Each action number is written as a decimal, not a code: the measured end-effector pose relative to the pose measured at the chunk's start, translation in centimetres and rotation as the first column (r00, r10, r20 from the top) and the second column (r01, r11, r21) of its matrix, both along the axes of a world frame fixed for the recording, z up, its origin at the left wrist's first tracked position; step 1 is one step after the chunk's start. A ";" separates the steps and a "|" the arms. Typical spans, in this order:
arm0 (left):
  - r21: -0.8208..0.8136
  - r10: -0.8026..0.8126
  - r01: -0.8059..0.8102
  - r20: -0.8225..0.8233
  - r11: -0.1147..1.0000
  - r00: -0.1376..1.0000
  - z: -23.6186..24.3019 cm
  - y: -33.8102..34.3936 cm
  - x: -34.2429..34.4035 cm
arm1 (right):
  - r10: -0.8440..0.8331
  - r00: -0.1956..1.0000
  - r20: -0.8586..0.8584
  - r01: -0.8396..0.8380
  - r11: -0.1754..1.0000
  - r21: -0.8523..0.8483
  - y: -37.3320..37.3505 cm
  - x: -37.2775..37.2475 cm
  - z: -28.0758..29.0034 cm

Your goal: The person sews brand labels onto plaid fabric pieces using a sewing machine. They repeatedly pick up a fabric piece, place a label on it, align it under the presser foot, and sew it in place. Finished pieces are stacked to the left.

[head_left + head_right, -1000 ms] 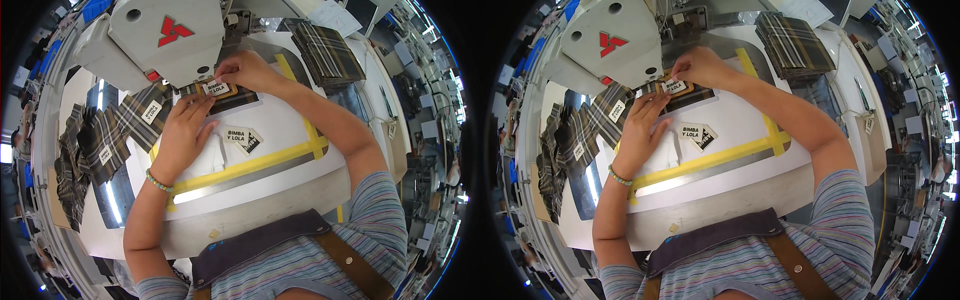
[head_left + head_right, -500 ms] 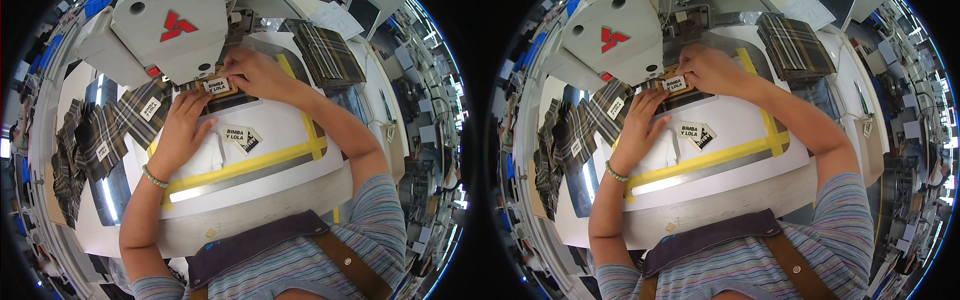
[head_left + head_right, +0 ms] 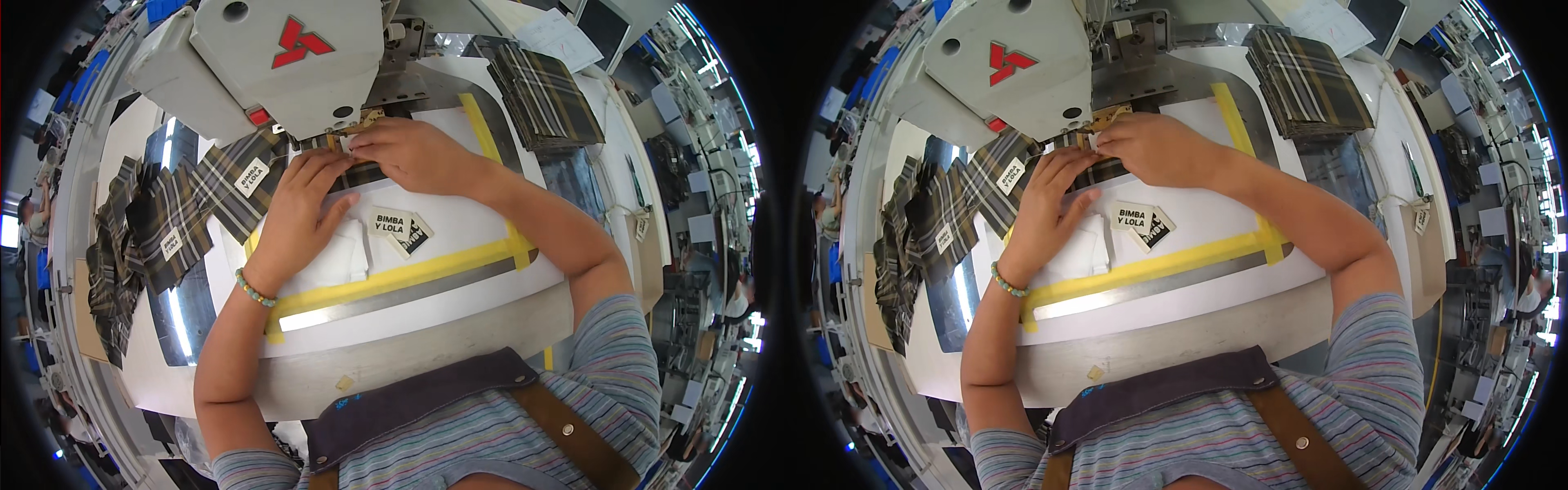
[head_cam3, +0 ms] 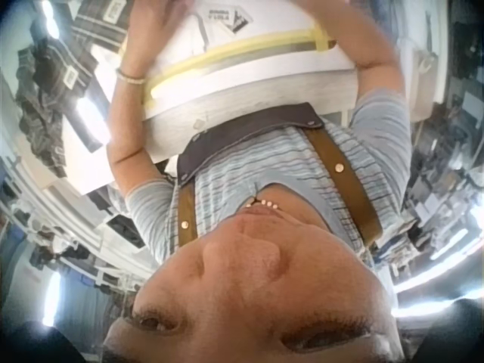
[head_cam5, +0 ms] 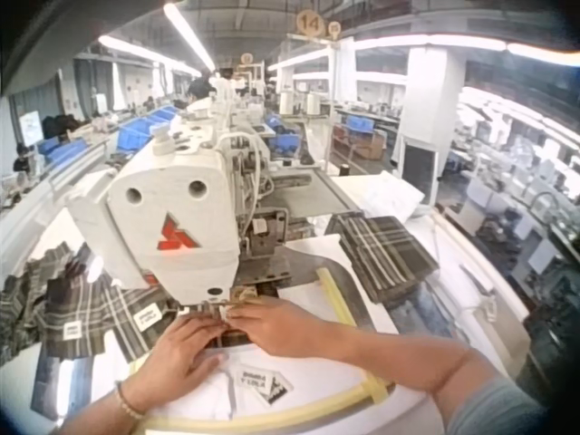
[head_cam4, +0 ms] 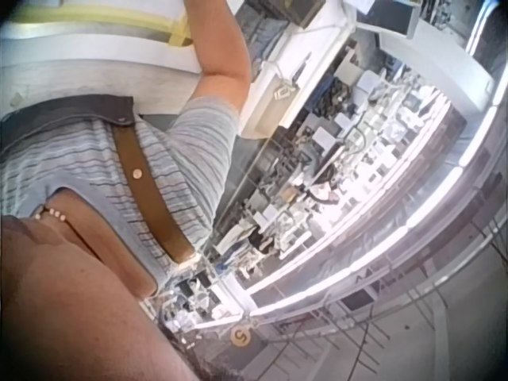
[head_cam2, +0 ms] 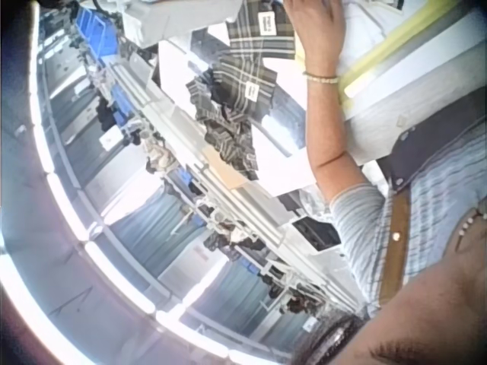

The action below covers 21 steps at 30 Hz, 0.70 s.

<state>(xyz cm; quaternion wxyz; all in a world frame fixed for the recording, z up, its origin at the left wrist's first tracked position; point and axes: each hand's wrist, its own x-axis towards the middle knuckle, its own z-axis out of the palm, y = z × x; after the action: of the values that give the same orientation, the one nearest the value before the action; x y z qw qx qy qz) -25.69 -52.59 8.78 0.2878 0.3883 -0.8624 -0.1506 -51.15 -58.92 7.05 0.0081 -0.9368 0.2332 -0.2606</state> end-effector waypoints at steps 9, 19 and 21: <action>-0.042 0.111 -0.112 -0.019 0.993 0.994 0.0 -0.6 0.9 | 0.010 0.999 -0.033 -0.011 0.999 -0.045 -0.1 0.2 -1.0; 0.007 0.110 -0.110 -0.016 0.994 0.994 0.1 -0.5 1.1 | -0.044 0.989 0.138 0.032 0.995 0.091 0.0 0.2 -0.7; -0.001 0.089 -0.089 -0.004 0.996 0.996 0.2 -0.6 0.9 | -0.043 0.991 0.126 0.039 0.999 0.032 -0.3 0.0 -0.7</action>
<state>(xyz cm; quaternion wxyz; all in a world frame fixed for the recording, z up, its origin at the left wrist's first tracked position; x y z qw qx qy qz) -24.76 -53.22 8.99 0.2962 0.4259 -0.8437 -0.1376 -51.16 -59.23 6.33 0.0311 -0.9131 0.2553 -0.3164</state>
